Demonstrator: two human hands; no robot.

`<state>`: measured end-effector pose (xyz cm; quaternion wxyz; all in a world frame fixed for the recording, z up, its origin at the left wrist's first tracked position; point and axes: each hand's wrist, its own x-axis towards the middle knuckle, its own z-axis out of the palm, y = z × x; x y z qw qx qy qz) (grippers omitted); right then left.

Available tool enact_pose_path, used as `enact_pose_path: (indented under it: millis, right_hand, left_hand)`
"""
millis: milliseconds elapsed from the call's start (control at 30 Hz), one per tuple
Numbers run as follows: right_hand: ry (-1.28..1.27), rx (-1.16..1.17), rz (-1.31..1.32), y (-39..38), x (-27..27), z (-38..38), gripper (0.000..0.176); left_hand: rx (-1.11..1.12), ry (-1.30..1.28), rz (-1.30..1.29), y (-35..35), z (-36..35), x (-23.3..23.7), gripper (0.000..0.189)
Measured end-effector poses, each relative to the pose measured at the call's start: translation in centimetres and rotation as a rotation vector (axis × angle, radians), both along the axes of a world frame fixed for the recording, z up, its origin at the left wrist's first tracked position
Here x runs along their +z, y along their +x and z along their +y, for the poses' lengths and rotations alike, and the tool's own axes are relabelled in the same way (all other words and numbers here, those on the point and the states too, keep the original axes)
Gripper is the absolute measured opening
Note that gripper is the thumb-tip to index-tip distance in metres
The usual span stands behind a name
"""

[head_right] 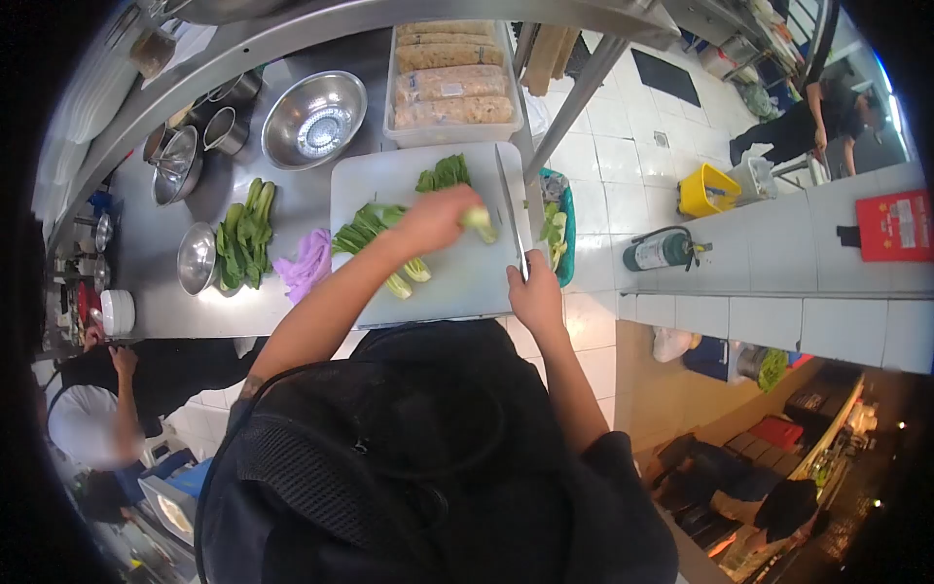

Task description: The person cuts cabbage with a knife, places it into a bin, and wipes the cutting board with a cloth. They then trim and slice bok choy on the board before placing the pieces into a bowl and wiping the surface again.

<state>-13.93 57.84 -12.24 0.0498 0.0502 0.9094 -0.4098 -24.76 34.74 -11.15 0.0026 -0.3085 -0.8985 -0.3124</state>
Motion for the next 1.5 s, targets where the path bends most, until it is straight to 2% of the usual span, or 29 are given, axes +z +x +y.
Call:
enact_pose_path:
  millis: [33,67,133,233,300,367,433,467,500,567,633,667,700,733,767,800,867,967,1000,1067,1100,1167,1200,1267,1367,1500]
  right_hand:
    - [0.033,-0.021,0.012,-0.2,0.3,0.0,0.031]
    - [0.058,-0.029,0.026,-0.5,0.8,-0.1,0.035]
    - [0.06,-0.022,0.037,-0.9,1.0,0.1,0.036]
    - [0.058,-0.009,0.107,-1.1,0.8,-0.1,0.038]
    - [0.043,-0.031,0.16,-0.5,0.9,-0.8,0.039]
    - [0.077,0.03,0.116,-0.4,1.2,-2.2,0.042]
    - [0.039,0.032,0.125,-0.7,-0.5,-3.9,0.043]
    - [0.081,0.058,0.14,-0.7,-1.2,-4.7,0.044]
    - [0.129,0.096,0.16,-0.8,-1.6,-5.4,0.044]
    - [0.155,0.166,0.173,-1.2,-1.8,-6.0,0.045]
    - [0.136,0.124,0.281,-1.5,0.1,-5.9,0.04]
    - [0.008,0.071,0.438,-2.1,1.4,-6.1,0.028]
    - [0.009,0.079,0.435,-2.9,3.1,-6.2,0.028]
    - [-0.199,0.081,0.396,-3.8,4.8,-6.4,0.022]
    - [-0.403,0.079,0.354,-4.5,6.6,-6.6,0.017]
    - [-0.382,0.075,0.352,-4.6,9.0,-6.8,0.017]
    - [-0.481,0.285,0.635,-5.4,13.4,-8.1,0.011]
    - [-0.557,0.38,0.649,-5.2,15.1,-8.6,0.012]
    - [-0.553,0.381,0.647,-5.4,15.4,-8.2,0.012]
    - [-0.663,0.42,0.385,-5.9,15.7,-7.6,0.017]
    - [-0.662,0.42,0.39,-6.2,15.6,-7.6,0.017]
    - [-0.803,0.542,0.149,-6.7,15.4,-7.4,0.029]
    - [-0.802,0.535,0.157,-6.6,15.6,-7.8,0.029]
    - [-0.74,0.542,0.12,-6.4,16.3,-9.3,0.043]
    - [-0.835,0.51,0.124,-7.5,13.0,-10.3,0.051]
    - [-0.895,0.459,0.073,-8.5,10.7,-10.5,0.051]
  left_hand:
    - [-0.159,-0.164,-0.003,-0.1,1.0,-0.9,0.041]
    - [-0.153,-0.159,0.002,-0.1,2.0,-1.8,0.041]
    - [-0.218,-0.469,0.0,0.1,3.4,-2.2,0.036]
    - [-0.233,-0.352,0.011,-0.5,1.7,-0.1,0.034]
    - [-0.063,0.098,0.115,-0.4,-1.0,1.9,0.034]
    - [0.239,0.473,-0.222,-0.4,-4.1,5.8,0.041]
    - [0.373,0.941,-0.479,-0.5,-8.5,9.7,0.05]
    - [0.305,1.178,-0.589,-0.5,-10.8,9.7,0.056]
    - [0.317,1.162,-0.554,-0.3,-12.0,9.7,0.056]
    - [0.277,1.515,-0.709,0.7,-13.6,9.2,0.056]
    - [0.113,1.576,-0.739,1.6,-14.6,8.5,0.057]
    - [0.068,1.615,-0.763,1.9,-14.8,8.1,0.057]
    - [0.015,1.654,-0.793,2.1,-14.6,7.9,0.057]
    - [0.017,1.662,-0.795,2.1,-14.4,7.9,0.057]
    - [-0.098,1.678,-0.805,2.1,-14.0,8.1,0.057]
    - [-0.221,1.699,-0.82,2.4,-13.2,8.0,0.057]
    - [-0.253,1.661,-0.808,2.3,-12.6,8.3,0.056]
    - [-0.251,1.6,-0.778,2.6,-11.8,9.2,0.055]
    - [-0.207,1.558,-0.765,2.7,-11.7,9.5,0.055]
    - [-0.162,1.515,-0.751,3.2,-11.4,10.3,0.055]
    - [-0.104,1.417,-0.724,3.4,-11.1,11.0,0.054]
    - [-0.06,1.315,-0.694,3.4,-10.1,12.3,0.052]
    - [0.045,1.195,-0.662,3.4,-9.6,12.8,0.05]
    - [0.207,0.988,-0.576,3.3,-8.6,12.9,0.046]
    - [0.233,0.895,-0.561,3.4,-7.5,13.4,0.047]
    - [0.257,0.819,-0.601,2.8,-7.6,13.0,0.047]
